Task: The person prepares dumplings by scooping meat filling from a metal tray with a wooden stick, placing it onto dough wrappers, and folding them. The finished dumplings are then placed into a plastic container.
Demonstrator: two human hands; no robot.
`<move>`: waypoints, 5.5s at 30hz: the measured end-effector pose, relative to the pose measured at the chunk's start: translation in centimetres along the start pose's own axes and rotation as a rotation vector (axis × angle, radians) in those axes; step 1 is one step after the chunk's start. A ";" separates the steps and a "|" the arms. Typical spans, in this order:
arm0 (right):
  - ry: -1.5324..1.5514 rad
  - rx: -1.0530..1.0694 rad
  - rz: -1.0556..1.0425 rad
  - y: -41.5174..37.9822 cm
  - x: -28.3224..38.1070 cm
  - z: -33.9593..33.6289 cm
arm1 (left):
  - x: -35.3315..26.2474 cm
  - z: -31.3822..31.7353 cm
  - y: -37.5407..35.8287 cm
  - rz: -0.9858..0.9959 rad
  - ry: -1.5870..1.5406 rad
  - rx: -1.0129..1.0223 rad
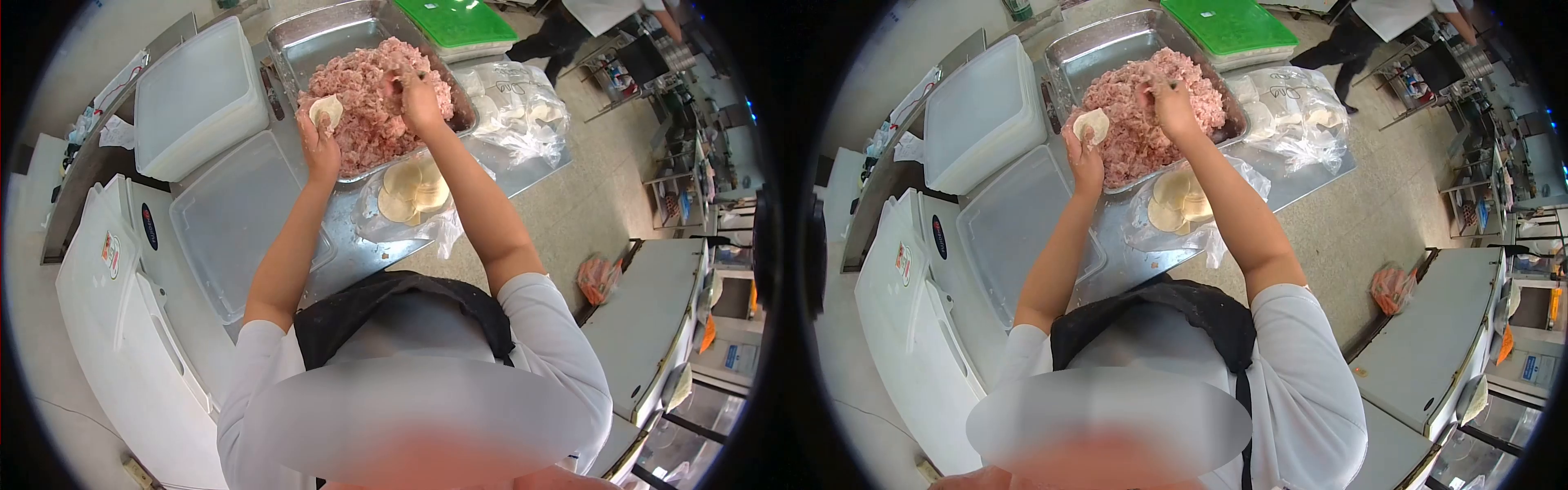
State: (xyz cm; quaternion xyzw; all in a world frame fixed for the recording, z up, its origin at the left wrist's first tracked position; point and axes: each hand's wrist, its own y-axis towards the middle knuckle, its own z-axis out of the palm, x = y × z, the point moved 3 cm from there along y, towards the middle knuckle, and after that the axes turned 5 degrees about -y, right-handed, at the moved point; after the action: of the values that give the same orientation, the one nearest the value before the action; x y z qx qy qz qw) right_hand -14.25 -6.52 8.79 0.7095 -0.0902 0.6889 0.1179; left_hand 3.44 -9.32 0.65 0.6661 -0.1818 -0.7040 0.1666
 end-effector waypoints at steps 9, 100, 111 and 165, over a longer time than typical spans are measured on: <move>-0.023 0.058 -0.143 -4.5 -3.3 2.7 | -1.1 -0.1 -0.4 0.023 0.056 -0.037; 0.275 0.102 0.008 3.7 -0.3 7.6 | -1.9 -1.4 0.4 -0.039 -0.092 -0.254; 0.360 0.288 0.041 -0.2 -1.3 -1.0 | -1.8 -0.9 0.6 -0.105 -0.064 -0.156; 0.311 0.525 0.157 4.9 3.1 -9.1 | -3.3 1.9 -3.2 0.042 0.777 -0.443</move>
State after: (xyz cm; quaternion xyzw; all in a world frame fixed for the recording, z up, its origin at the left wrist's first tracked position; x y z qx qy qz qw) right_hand -24.24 -8.50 12.36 0.5925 0.0554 0.7960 -0.1107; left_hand 1.71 -4.89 2.07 0.8254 0.0360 -0.4201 0.3754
